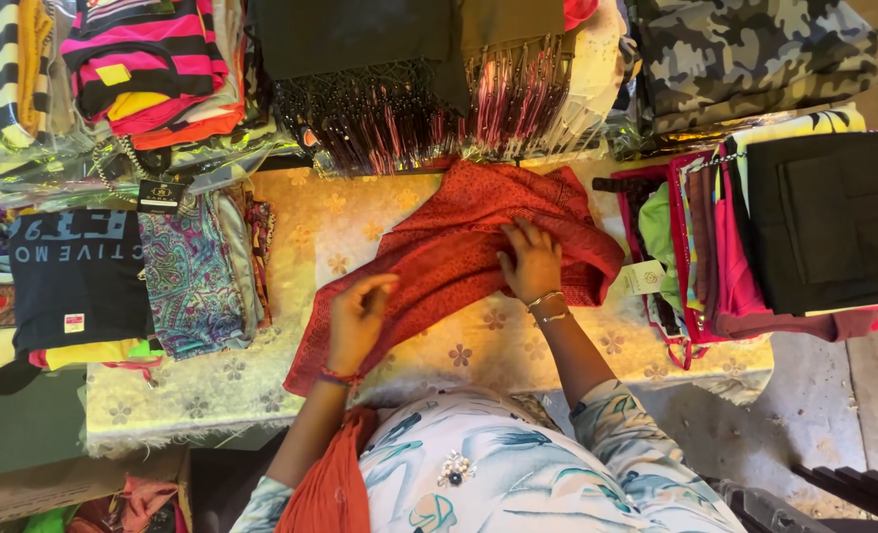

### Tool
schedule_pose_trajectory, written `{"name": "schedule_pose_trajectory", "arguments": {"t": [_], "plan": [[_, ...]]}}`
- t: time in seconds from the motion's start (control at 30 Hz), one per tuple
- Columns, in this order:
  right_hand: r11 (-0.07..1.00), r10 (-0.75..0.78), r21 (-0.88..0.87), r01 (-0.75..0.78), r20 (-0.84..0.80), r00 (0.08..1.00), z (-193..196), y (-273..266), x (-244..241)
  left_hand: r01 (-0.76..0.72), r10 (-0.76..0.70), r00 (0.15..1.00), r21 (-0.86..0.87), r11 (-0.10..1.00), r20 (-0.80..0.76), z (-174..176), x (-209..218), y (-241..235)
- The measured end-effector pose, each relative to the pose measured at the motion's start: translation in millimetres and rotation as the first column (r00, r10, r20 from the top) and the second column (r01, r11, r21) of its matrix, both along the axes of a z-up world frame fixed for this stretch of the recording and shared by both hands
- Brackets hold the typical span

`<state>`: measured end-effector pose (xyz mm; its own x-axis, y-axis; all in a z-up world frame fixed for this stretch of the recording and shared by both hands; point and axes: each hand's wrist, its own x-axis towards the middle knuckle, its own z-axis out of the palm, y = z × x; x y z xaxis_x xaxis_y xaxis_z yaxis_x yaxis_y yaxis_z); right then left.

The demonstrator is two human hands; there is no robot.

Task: The person folds a red patterned scarf on a table, then folds a blue and white geometric-patterned scarf, and finally folds a multicolored floral scarf. Each scarf is folded into a compact square and placed on a stack on the table.

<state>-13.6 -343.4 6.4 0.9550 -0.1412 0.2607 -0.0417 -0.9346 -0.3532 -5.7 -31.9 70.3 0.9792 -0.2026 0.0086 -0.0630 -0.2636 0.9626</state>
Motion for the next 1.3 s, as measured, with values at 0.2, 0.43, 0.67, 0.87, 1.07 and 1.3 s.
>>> {"name": "schedule_pose_trajectory", "arguments": {"t": [0.2, 0.43, 0.67, 0.87, 1.07, 1.3], "plan": [[0.965, -0.254, -0.109, 0.24, -0.14, 0.957, -23, -30, 3, -0.251, 0.251, 0.968, 0.013, 0.968, -0.023, 15, 11, 67], [0.958, -0.064, 0.283, 0.05, 0.042, 0.997, 27, -52, -4, -0.275, 0.292, 0.956, -0.252, 0.928, 0.031, 38, 2, 111], [0.984, 0.011, 0.171, -0.046, 0.201, 0.98, 25, -64, -22, -0.514, 0.561, 0.827, -0.376, 0.771, 0.019, 58, -6, 147], [0.982, -0.188, 0.095, 0.164, 0.397, 0.898, 58, -71, -40, -0.594, 0.668, 0.744, -0.43, 0.68, 0.027, 55, -12, 198], [0.981, -0.179, 0.158, 0.115, 0.496, 0.85, 63, -63, -54, -0.62, 0.702, 0.711, -0.494, 0.61, -0.026, 63, 3, 200], [0.981, -0.035, 0.19, -0.042, 0.383, 0.923, 65, -49, -56, -0.53, 0.654, 0.753, -0.521, 0.67, 0.074, 54, 19, 217]]}}
